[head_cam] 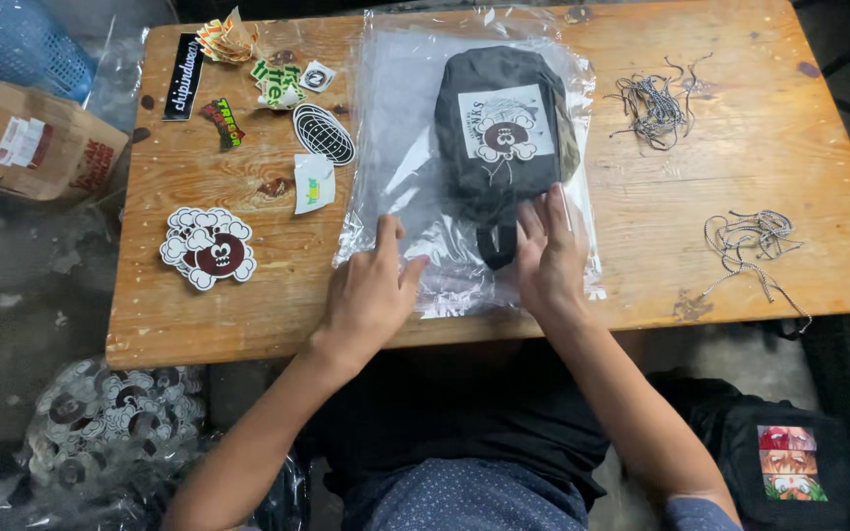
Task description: The person attaches a chain to a small black bag, places it into a clear plastic bag, and seals it. They repeat this process with another bag, attaching a chain and a sticker before packaging it.
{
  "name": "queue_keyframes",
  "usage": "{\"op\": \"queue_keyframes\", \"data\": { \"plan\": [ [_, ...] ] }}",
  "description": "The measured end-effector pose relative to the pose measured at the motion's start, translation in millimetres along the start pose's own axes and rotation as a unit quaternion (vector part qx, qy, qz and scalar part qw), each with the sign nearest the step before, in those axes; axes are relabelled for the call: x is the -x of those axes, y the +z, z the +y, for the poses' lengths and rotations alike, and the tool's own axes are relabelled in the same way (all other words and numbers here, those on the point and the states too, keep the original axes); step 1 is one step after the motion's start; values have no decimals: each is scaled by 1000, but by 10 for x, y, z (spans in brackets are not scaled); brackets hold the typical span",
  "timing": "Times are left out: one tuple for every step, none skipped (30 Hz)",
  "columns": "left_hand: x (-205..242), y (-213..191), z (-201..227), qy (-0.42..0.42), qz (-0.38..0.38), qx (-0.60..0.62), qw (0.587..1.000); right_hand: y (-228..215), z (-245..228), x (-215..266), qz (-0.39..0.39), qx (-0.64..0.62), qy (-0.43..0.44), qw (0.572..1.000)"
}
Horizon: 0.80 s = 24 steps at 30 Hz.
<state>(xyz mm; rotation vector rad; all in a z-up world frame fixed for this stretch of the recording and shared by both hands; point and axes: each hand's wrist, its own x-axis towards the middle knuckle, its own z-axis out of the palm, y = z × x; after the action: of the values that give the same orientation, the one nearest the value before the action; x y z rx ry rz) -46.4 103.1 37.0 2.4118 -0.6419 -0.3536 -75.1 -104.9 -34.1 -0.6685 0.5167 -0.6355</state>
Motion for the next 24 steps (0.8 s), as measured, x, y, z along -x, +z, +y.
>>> {"op": "queue_keyframes", "data": {
  "plan": [
    [-3,-2,-22,1,0,0,1000,-98,56,-35,0,0,-1,1000],
    [-7,-3,-45,3,10,23,1000,-197,112,-70,-10,-7,-4,1000],
    [-7,-1,-69,5,20,47,999,-299,170,-103,-20,-14,-8,1000],
    [-13,9,-84,5,20,47,999,-273,162,-15,-20,-14,-7,1000],
    [-19,17,-101,-5,30,45,998,-242,157,71,-32,-19,-12,999],
    [-27,25,-119,-14,41,44,998,-211,152,155,-44,-25,-18,999],
    [-12,9,-140,-15,40,44,998,-255,61,257,-43,-24,-17,999],
    [2,-8,-162,-15,17,29,999,-299,-28,357,-89,160,-13,983],
    [21,-25,-188,-16,-6,14,1000,-340,-114,457,-132,339,-7,931],
    [14,-105,-201,-18,-6,14,1000,-227,-385,541,-133,339,-5,931],
    [8,-184,-214,-19,-61,6,998,-115,-656,623,-216,525,-6,823],
    [2,-262,-227,-20,-116,-2,993,-2,-928,702,-289,682,-7,672],
    [-17,-387,-167,-21,-117,-1,993,45,-1068,708,-289,682,-5,672],
    [-35,-512,-103,-13,-152,-30,988,91,-1210,715,-258,707,-8,659],
    [-63,-639,-38,-4,-186,-60,981,139,-1354,718,-225,730,-12,645],
    [-158,-619,-7,-3,-186,-60,981,193,-1411,586,-224,731,-12,645],
    [-237,-597,20,28,-116,-62,991,242,-1464,462,-243,730,-128,626],
    [-314,-575,49,59,-45,-64,995,291,-1518,339,-258,718,-243,599],
    [-557,-384,-11,59,-46,-64,995,322,-1399,97,-257,718,-242,599],
    [-799,-194,-68,163,18,-64,984,352,-1284,-144,-261,758,-240,548],
    [-1048,-14,-125,267,81,-64,958,391,-1168,-395,-264,793,-239,495],
    [-1146,70,-75,268,81,-65,958,408,-1020,-475,-263,792,-239,496],
    [-1238,157,-33,238,44,-92,966,425,-865,-556,-295,799,-204,482],
    [-1336,244,6,208,6,-119,971,443,-706,-641,-326,804,-170,467]
  ]
}}
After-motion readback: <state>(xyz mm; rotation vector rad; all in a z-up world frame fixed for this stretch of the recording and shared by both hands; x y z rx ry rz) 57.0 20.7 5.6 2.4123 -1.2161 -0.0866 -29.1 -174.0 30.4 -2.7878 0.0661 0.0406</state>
